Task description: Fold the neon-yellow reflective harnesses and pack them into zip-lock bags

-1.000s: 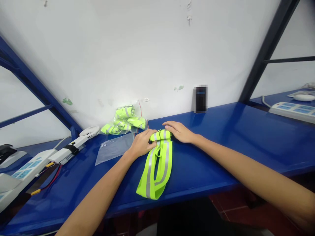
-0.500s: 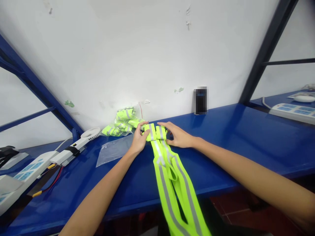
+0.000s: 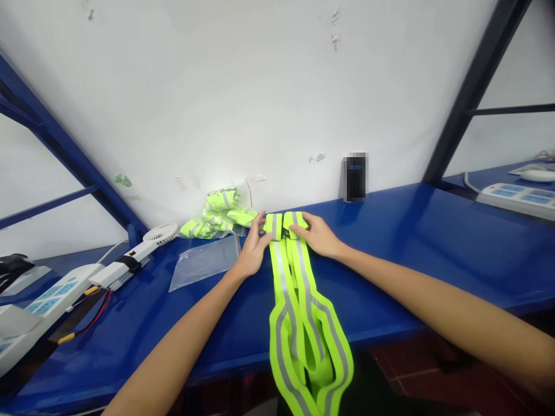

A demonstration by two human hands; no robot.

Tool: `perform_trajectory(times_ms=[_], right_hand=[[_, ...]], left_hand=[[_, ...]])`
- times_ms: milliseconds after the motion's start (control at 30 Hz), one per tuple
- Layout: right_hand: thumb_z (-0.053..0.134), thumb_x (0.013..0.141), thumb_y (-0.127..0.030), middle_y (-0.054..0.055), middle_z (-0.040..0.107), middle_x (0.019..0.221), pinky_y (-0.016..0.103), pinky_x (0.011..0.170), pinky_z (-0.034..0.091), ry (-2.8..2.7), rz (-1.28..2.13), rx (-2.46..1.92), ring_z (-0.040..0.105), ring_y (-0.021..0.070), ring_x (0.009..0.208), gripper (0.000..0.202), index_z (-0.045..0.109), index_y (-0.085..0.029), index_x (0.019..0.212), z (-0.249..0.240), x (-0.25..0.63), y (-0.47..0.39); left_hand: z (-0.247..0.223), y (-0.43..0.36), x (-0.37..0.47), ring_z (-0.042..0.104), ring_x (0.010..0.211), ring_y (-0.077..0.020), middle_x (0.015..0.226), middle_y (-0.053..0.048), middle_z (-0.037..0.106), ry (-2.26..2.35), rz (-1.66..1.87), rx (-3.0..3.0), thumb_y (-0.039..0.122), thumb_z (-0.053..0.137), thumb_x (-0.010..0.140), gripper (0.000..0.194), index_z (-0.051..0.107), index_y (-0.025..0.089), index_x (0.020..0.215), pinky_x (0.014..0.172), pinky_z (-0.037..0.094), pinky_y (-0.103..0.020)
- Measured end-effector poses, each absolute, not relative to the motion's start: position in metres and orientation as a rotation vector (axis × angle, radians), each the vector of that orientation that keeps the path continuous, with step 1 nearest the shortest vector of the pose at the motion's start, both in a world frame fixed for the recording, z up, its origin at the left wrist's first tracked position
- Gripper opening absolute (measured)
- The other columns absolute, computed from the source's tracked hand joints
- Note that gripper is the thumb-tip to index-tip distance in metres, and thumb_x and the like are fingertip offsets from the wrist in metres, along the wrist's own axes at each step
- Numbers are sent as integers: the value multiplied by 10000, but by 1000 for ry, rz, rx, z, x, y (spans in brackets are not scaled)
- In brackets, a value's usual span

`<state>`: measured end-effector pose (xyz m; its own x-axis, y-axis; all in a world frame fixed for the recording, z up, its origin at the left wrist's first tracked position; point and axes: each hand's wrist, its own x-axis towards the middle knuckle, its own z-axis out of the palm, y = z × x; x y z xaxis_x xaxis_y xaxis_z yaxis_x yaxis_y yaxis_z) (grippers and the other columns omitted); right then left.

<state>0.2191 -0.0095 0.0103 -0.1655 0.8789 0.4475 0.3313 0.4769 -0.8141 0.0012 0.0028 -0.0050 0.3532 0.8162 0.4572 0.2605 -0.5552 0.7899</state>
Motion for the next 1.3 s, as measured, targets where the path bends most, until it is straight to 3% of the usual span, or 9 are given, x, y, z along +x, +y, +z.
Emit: perform_trajectory(times_ms=[133,267,433,533,600,767,967,1100,1300], right_hand=[[625,836,-405,-15,615,693,268,535,452,-1518,908,-1059,557,152,565,471,525,-188,1242,6,218,-5],[602,847,-448,-1,646,751,270,574,473,-1514,1070,-980,597,163,625,361,575,-213,1120,3,218,-3],[330,969,-558,33,667,896,315,699,497,-1814,1093,-805,620,197,775,451,596,-200,1042,5,225,-6],[464,942,-510,59,658,1068,351,826,481,-2046,847,-775,609,231,925,417,556,-190,1192,9,231,-8],[561,894,-464,83,638,1109,355,793,484,-2102,682,-846,605,239,906,537,451,-184,1340,10,233,-9],[581,865,-320,48,646,954,324,694,476,-2007,560,-963,595,200,744,762,207,-202,1519,6,229,-7],[532,873,-327,48,687,879,297,661,481,-1715,909,-851,608,187,725,343,612,-149,1155,0,221,-1],[637,790,-331,34,719,855,296,689,483,-1624,1083,-836,609,174,707,299,681,-148,1022,1,218,0],[658,760,-323,33,736,838,299,692,480,-1470,1134,-886,634,183,707,289,713,-138,976,-1,217,1]], left_hand=[[1,-4,0,325,1405,-297,1511,-140,315,948,1174,2583,202,574,835,677,331,237,1466,1124,339,-473],[3,-3,-1,463,1306,-255,1365,-114,508,973,1125,2704,94,533,813,536,500,216,1334,1102,370,-414],[-2,3,1,637,1037,-219,1136,-72,661,1066,1311,2302,260,600,866,346,559,203,1205,943,481,-355],[-5,7,6,667,894,-199,1034,-71,682,956,1329,1943,364,641,852,366,543,182,1154,817,521,-315],[-5,9,9,672,804,-182,962,-58,692,868,1324,1730,400,678,824,451,512,180,1181,740,526,-287],[-4,12,7,640,643,-140,767,6,680,845,1250,1470,427,755,743,586,523,182,1223,630,499,-233],[0,5,7,676,718,-185,852,-34,713,814,1113,1423,444,742,758,628,533,176,1287,695,539,-293],[-1,2,7,667,740,-196,834,-36,705,864,1084,1517,490,697,796,620,552,169,1306,693,535,-290],[-4,6,4,639,1081,-276,1170,-81,684,591,1034,1581,349,763,708,608,590,181,1267,926,513,-367]])
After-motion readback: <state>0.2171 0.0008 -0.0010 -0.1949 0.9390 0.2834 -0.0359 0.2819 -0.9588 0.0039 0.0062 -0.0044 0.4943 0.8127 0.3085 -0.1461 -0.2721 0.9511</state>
